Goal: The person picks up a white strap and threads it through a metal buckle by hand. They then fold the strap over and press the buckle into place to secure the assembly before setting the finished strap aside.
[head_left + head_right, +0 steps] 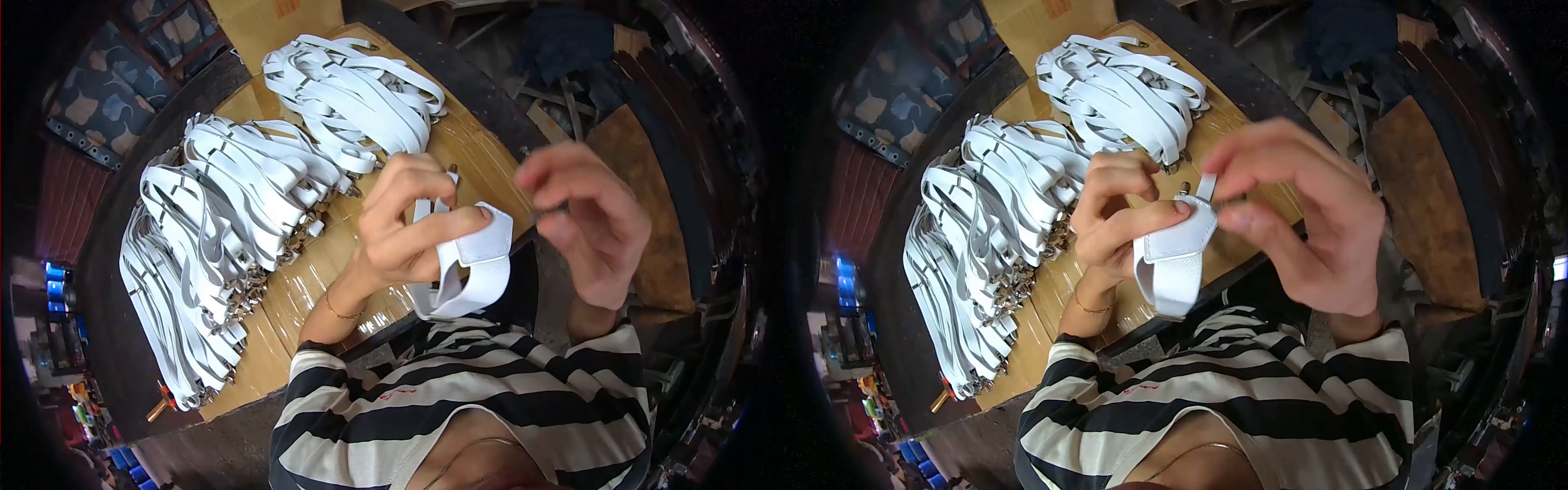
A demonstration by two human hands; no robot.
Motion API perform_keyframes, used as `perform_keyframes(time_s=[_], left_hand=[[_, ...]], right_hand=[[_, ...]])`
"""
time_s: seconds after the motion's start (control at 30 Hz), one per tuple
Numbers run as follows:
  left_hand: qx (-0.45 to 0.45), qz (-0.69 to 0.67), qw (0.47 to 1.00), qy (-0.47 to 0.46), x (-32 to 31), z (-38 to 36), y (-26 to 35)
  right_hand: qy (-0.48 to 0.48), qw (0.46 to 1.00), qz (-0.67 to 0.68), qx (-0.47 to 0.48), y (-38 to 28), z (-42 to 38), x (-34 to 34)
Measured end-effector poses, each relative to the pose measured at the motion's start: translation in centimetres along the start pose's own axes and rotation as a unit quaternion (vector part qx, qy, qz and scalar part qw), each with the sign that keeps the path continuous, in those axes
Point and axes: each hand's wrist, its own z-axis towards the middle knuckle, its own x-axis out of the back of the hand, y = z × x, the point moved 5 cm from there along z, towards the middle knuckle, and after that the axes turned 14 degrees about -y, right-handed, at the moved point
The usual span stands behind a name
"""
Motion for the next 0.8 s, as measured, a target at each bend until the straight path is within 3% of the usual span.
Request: perform_keyframes(time_s=[0.1, 0.2, 0.3, 0.53, 0.7, 0.8], left_hand=[[-0.018, -0.117, 0.992, 0.052, -0.5, 0.3, -1.1], [0.019, -0.197, 0.980, 0.034, -0.5, 0.0, -0.9], [0.011, -0.168, 0.986, 0.018, -0.7, 0.0, -0.7], [0.011, -0.171, 0.984, 0.047, -1.0, -0.2, -0.7], [0.005, -0.110, 0.994, 0.007, -0.9, -0.1, -0.5], [-0.004, -0.094, 0.996, -0.006, -1.0, -0.3, -0.5]], right_hand=[[-0.045, 0.998, 0.038, -0.001, -0.2, 0.3, -0.8], [-0.045, 0.997, 0.063, -0.014, -0.1, 0.4, -1.3], [-0.042, 0.992, 0.112, -0.042, 0.1, 0.1, -1.4], [-0.030, 0.996, 0.080, -0.037, 0.2, 0.0, -1.6], [0.009, 0.998, 0.047, -0.051, 0.5, -0.4, -2.2], [-0.002, 0.990, 0.114, -0.078, 1.3, -0.6, -2.2]])
